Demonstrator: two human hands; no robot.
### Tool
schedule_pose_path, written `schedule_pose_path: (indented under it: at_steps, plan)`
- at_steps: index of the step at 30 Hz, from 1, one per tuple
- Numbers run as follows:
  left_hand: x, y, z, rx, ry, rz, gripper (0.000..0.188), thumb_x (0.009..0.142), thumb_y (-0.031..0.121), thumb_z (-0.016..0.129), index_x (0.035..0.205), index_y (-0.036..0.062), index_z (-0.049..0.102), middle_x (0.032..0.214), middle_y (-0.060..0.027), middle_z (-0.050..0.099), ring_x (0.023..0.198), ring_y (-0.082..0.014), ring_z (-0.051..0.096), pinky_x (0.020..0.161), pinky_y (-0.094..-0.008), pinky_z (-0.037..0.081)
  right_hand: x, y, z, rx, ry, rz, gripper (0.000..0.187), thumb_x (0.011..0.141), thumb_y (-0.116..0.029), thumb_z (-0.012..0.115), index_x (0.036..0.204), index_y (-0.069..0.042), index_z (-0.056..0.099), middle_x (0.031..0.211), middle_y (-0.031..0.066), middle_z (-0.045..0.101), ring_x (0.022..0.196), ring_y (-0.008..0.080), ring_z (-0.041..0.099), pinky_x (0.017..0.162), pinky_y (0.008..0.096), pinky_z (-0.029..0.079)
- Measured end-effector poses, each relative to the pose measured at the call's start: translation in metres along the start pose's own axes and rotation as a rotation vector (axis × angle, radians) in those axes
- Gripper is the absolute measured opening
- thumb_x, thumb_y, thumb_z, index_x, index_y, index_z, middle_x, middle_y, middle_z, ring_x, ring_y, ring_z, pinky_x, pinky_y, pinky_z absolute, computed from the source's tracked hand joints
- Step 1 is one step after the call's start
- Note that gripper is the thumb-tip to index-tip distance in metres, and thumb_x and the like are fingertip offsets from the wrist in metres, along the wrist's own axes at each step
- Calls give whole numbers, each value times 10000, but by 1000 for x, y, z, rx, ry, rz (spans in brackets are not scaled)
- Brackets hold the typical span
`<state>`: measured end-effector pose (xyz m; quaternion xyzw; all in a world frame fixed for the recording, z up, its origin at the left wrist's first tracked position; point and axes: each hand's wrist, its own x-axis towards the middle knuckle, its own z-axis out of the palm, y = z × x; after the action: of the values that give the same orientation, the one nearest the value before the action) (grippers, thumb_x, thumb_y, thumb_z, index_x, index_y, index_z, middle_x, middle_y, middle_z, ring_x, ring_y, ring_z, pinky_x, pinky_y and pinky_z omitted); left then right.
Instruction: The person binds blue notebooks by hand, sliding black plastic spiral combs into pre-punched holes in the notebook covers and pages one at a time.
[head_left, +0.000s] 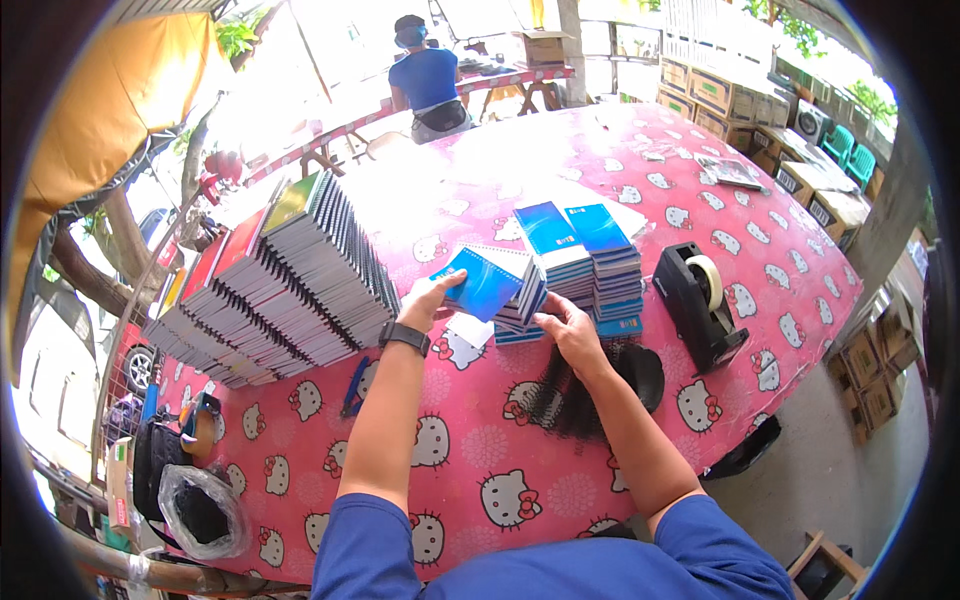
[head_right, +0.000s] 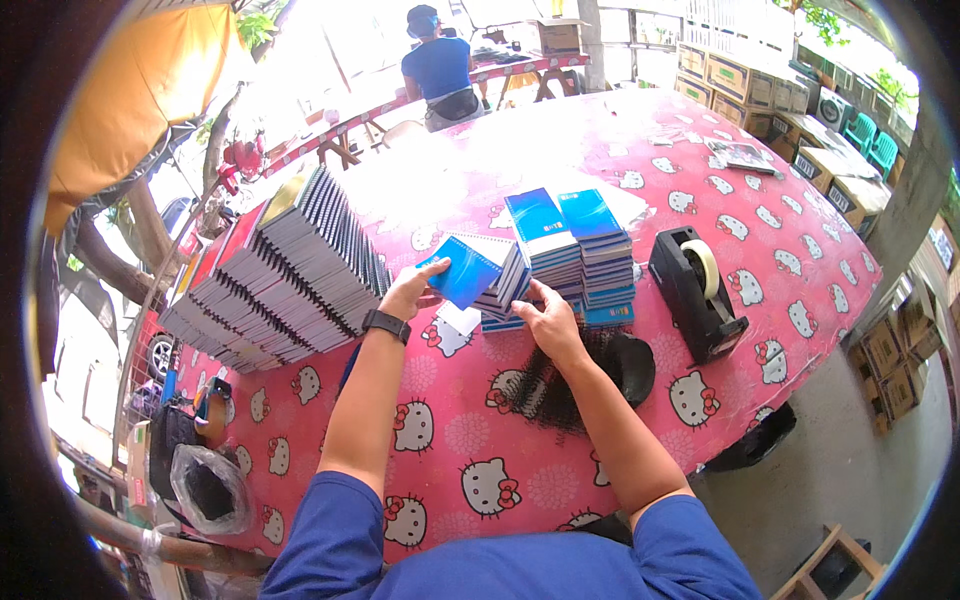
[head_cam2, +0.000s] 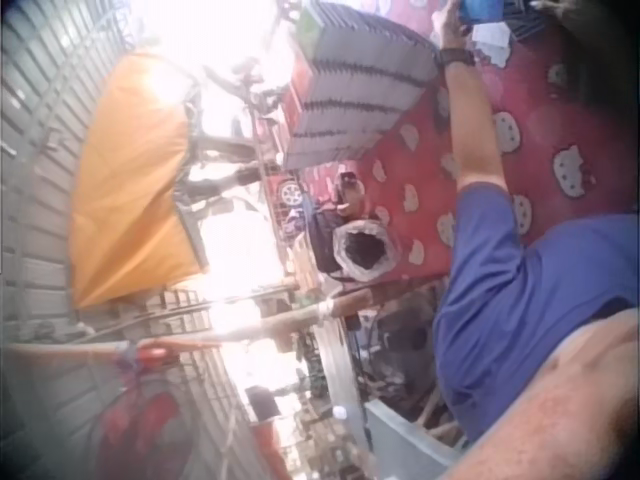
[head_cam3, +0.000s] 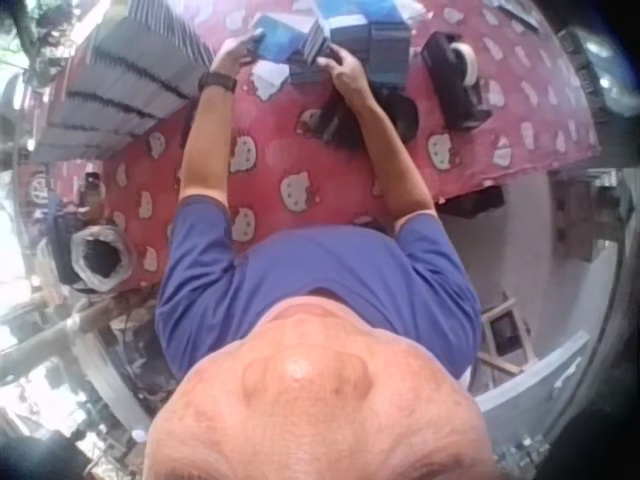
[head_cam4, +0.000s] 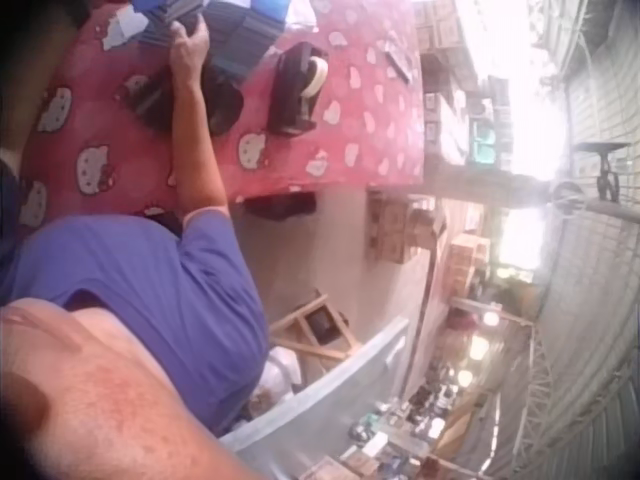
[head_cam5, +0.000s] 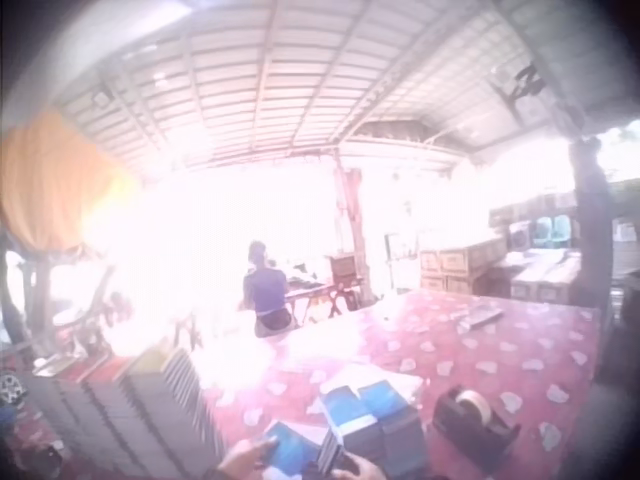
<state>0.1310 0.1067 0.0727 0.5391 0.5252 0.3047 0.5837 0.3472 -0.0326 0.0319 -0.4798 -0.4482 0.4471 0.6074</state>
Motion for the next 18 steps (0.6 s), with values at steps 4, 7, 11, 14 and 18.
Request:
schedule_pose_path:
  at_steps: [4,7,11,14,18]
  plan:
    - [-1,1,-8,-10,73,-55,505,750,475,723,1079,110,608,931,-53,574,849,-182,571,739,-330,484,-3,-5,2,-343,28,-128,677,782,-239,699,1325,68,434,1255,221,485,1122,278,488,987,342,380]
    - [-1,0,-19,-31,59,-80,460,748,468,722,1025,121,604,921,-52,565,806,-190,580,727,-329,480,-14,-14,19,-781,-36,-134,826,683,-347,721,1353,28,416,1302,191,396,1181,351,350,1044,396,312]
    - [5,5,-14,-74,-9,-111,415,764,402,719,1010,105,565,908,-77,582,781,-215,609,746,-362,502,-11,-10,22,-807,-87,-148,839,685,-337,714,1386,-16,385,1334,161,391,1186,349,365,1043,410,313]
    - [16,11,-16,-143,-59,-114,486,742,328,751,1090,71,529,942,-97,593,803,-239,629,732,-388,530,-16,-9,26,-851,-70,-223,827,690,-335,702,1383,-15,382,1367,157,375,1222,346,350,1046,407,313]
    - [19,19,-20,-129,-22,-141,520,718,315,767,1097,51,528,950,-98,611,800,-239,634,664,-362,535,-16,-6,17,-796,-109,-177,792,716,-333,707,1365,3,401,1397,190,389,1230,352,362,1066,407,294]
